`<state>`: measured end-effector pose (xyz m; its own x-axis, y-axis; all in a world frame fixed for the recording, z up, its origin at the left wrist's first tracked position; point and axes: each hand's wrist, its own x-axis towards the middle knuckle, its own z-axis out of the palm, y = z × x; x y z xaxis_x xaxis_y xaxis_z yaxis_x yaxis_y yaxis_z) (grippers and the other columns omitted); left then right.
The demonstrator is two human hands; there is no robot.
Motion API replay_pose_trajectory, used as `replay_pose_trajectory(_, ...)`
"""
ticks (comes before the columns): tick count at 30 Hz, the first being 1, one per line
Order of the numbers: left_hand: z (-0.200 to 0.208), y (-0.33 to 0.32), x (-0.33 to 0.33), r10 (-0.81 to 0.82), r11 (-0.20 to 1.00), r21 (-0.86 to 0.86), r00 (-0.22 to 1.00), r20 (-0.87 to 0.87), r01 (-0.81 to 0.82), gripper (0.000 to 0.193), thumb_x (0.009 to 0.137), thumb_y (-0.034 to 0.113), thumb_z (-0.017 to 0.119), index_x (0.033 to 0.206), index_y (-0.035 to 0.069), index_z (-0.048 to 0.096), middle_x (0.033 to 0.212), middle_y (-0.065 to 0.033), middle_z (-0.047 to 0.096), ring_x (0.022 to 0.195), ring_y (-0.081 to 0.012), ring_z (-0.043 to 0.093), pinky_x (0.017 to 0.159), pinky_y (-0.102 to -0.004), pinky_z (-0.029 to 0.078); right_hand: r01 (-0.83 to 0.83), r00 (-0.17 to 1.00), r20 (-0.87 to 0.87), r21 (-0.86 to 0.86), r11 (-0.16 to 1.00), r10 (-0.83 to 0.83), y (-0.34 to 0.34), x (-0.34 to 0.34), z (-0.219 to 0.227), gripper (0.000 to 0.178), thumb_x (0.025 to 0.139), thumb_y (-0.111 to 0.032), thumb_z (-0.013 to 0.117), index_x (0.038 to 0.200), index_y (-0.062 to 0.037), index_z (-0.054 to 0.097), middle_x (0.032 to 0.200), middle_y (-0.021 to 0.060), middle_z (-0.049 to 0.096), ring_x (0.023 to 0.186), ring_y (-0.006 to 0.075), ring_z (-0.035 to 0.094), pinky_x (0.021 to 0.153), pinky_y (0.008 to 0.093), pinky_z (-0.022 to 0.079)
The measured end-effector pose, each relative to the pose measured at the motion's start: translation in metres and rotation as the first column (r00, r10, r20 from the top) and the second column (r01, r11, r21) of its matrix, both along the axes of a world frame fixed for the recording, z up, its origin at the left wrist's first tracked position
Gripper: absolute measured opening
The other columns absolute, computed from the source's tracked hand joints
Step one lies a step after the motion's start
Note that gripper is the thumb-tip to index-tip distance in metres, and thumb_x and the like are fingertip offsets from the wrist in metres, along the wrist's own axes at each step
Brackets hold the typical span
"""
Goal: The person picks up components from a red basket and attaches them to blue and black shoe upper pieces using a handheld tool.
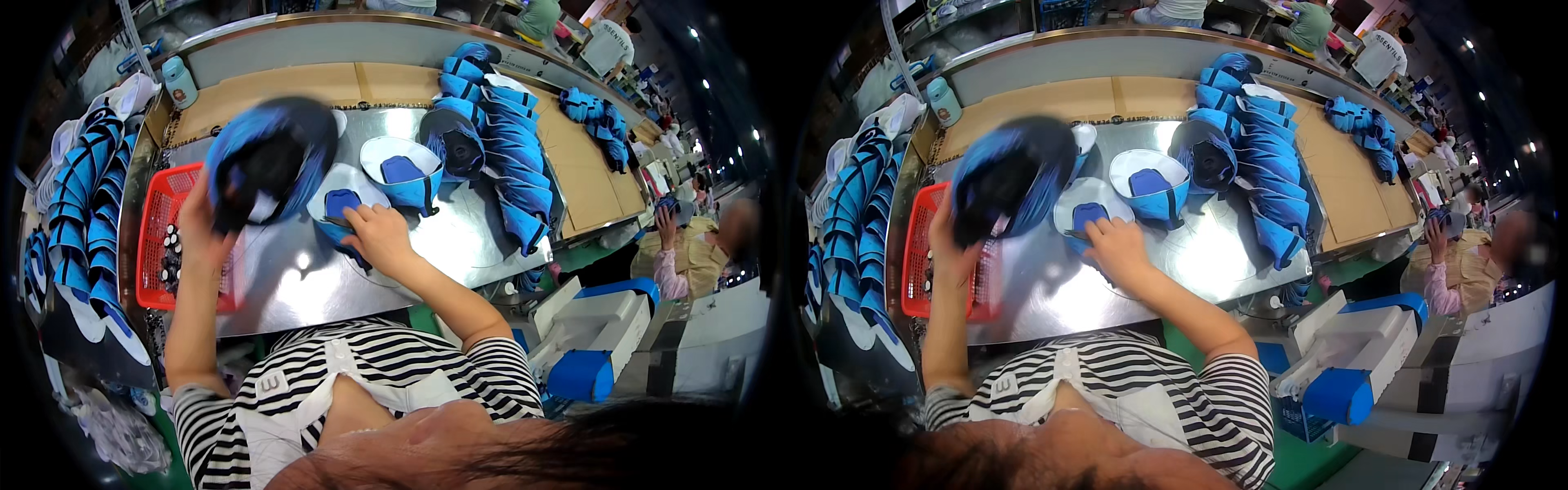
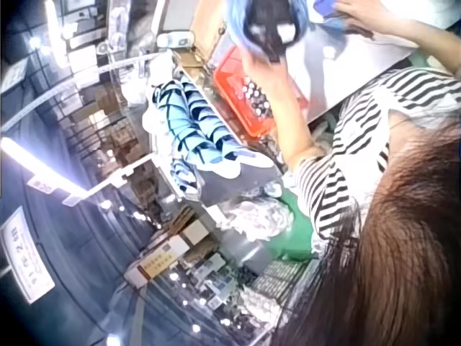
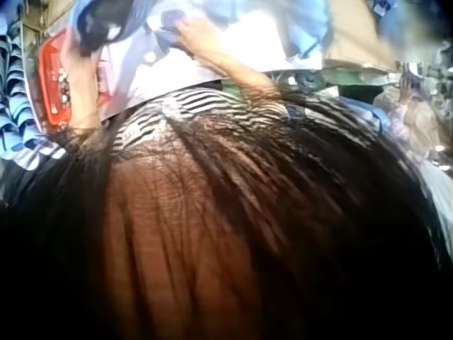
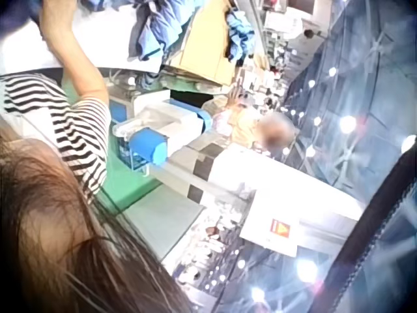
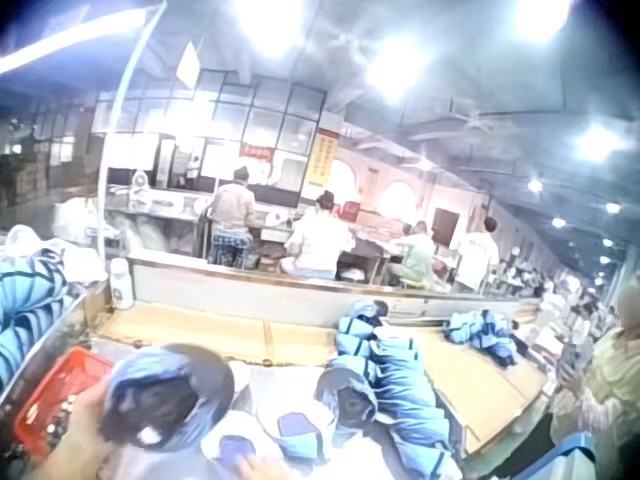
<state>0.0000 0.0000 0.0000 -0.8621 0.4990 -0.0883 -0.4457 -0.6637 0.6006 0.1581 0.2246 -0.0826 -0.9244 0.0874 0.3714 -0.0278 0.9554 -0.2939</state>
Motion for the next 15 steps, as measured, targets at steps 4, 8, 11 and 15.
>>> replay_pose_trajectory(4,-0.045,-0.094,0.074,0.172,0.965,-0.227,0.971,0.164,-0.133,0.026,0.098,0.03,0.051,0.108,0.008,0.061,0.095,-0.0063,0.065,0.084,-0.0178,0.063,0.079,-0.0335,0.053,0.006,0.982,-0.155,-0.535,0.845,-0.106,0.021,0.004,-0.028,0.027,0.078,-0.017,0.076,0.096,-0.0035,0.061,0.078,0.0036,0.057,0.07,0.0177,0.057,0.063,0.0296,0.045)
replay_pose_trajectory(8,-0.153,-0.086,0.119,-0.079,0.996,0.079,0.916,0.394,0.051,0.031,0.097,0.034,0.051,0.111,0.008,0.059,0.1,-0.0076,0.065,0.093,-0.0216,0.062,0.081,-0.0406,0.052,-0.06,0.981,0.018,-0.92,-0.387,-0.194,0.069,0.027,-0.057,0.018,0.091,-0.027,0.063,0.097,-0.0105,0.058,0.074,-0.0007,0.05,0.06,0.0118,0.043,0.055,0.0272,0.037)
replay_pose_trajectory(11,-0.177,-0.058,0.125,-0.009,0.999,0.033,0.975,0.221,0.001,0.032,0.099,0.026,0.052,0.123,0.006,0.052,0.118,-0.008,0.06,0.108,-0.0191,0.056,0.098,-0.0332,0.042,-0.051,0.996,-0.001,-0.821,-0.568,-0.087,0.043,0.036,-0.065,0.02,0.097,-0.03,0.056,0.098,-0.0098,0.058,0.079,0.0,0.052,0.064,0.0126,0.047,0.056,0.0268,0.04)
replay_pose_trajectory(15,-0.152,-0.069,0.123,0.023,0.761,-0.614,0.955,-0.295,-0.208,0.044,0.099,0.017,0.052,0.137,0.001,0.038,0.129,-0.0103,0.05,0.121,-0.0198,0.048,0.104,-0.036,0.037,-0.027,0.964,0.059,-0.949,-0.315,-0.259,0.034,0.055,-0.104,0.041,0.099,-0.036,0.052,0.124,-0.0033,0.053,0.103,0.0042,0.06,0.087,0.0149,0.056,0.065,0.0257,0.045)
